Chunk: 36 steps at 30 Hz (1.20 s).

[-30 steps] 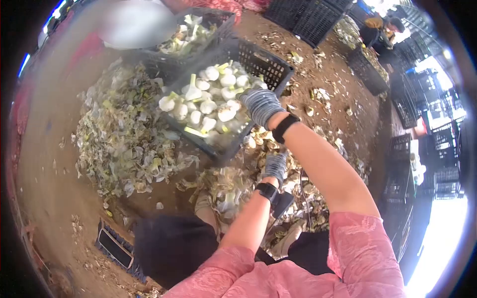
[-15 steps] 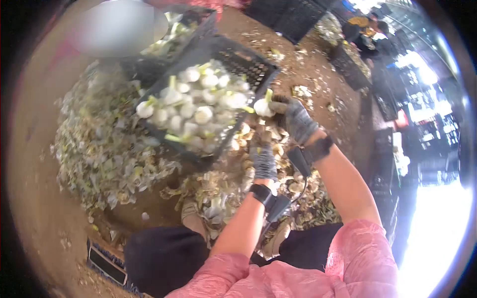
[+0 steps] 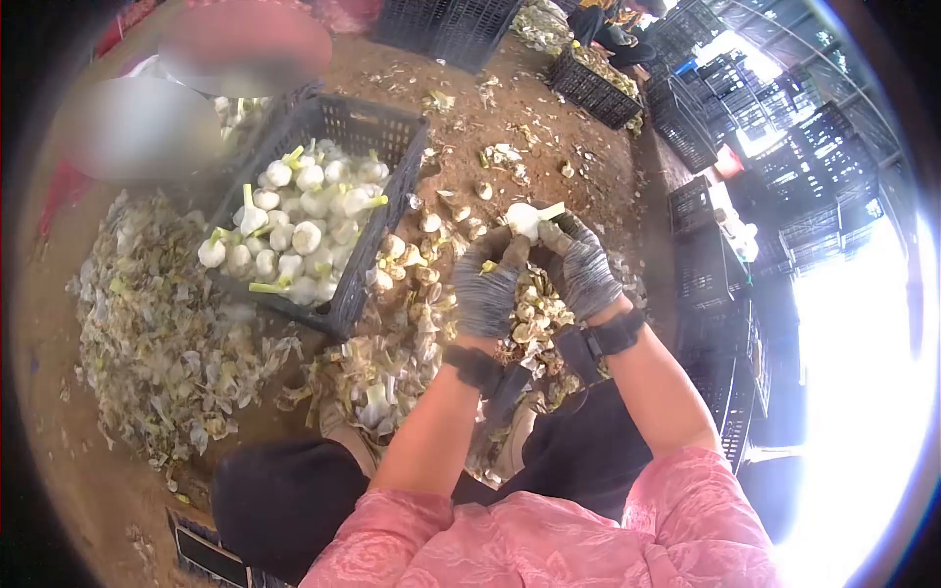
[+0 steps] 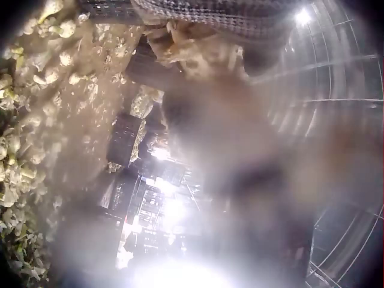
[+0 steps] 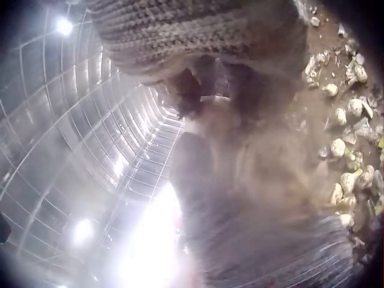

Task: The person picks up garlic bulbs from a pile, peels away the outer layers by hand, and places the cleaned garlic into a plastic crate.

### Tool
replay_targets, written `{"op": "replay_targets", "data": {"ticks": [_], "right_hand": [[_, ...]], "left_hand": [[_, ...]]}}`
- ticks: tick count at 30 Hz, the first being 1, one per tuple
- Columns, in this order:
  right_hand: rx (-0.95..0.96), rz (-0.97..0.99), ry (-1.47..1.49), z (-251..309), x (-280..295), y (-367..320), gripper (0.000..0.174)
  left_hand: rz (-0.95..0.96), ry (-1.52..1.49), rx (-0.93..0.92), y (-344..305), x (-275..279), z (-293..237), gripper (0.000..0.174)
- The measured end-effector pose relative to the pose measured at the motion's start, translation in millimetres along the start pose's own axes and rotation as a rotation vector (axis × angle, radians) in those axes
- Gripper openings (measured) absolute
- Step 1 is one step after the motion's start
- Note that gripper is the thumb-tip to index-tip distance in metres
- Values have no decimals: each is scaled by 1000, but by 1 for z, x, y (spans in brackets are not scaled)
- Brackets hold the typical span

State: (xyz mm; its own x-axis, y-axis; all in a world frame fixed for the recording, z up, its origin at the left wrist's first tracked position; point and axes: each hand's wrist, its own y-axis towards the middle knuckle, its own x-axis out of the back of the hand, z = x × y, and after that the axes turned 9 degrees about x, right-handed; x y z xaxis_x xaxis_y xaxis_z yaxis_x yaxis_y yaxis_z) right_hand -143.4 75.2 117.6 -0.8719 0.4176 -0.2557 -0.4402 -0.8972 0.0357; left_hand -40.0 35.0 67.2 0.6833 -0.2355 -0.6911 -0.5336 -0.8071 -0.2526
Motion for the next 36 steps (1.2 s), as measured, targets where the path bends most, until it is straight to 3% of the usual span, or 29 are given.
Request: {"op": "replay_targets", "data": {"ticks": [10,15,18,19,20,22,25,27,29,33,36], "right_hand": [[-41,34,-17,3,10,-9,35],[-94,-15,212,2,8,-11,31],[-131,-103,218,1,10,-11,28],[-132,-99,218,0,9,-11,28],[-52,-106,137,-1,7,-12,27],[28,-109,56,-3,2,-14,25],[260,-118,-295,-7,-4,-14,23],[190,-146,-274,-6,-5,-14,20],[-55,-137,87,-3,-6,-12,18],[-239,-125,229,-16,4,-2,24],[-311,-133,264,-12,-2,-1,27]], "left_hand": [[54,16,-19,0,7,5,25],[39,64,-94,-4,5,-1,19],[50,4,-21,-14,-1,-8,22],[13,181,-85,-17,-2,-11,24],[-26,357,-150,-20,-3,-14,26],[-47,426,-187,-12,4,-10,28],[-103,609,-253,-12,6,-14,30],[-143,724,-283,-10,8,-16,30],[-74,427,-24,-3,12,-16,26],[-75,424,-95,1,18,-11,26],[-42,194,-5,2,21,-15,19]]}}
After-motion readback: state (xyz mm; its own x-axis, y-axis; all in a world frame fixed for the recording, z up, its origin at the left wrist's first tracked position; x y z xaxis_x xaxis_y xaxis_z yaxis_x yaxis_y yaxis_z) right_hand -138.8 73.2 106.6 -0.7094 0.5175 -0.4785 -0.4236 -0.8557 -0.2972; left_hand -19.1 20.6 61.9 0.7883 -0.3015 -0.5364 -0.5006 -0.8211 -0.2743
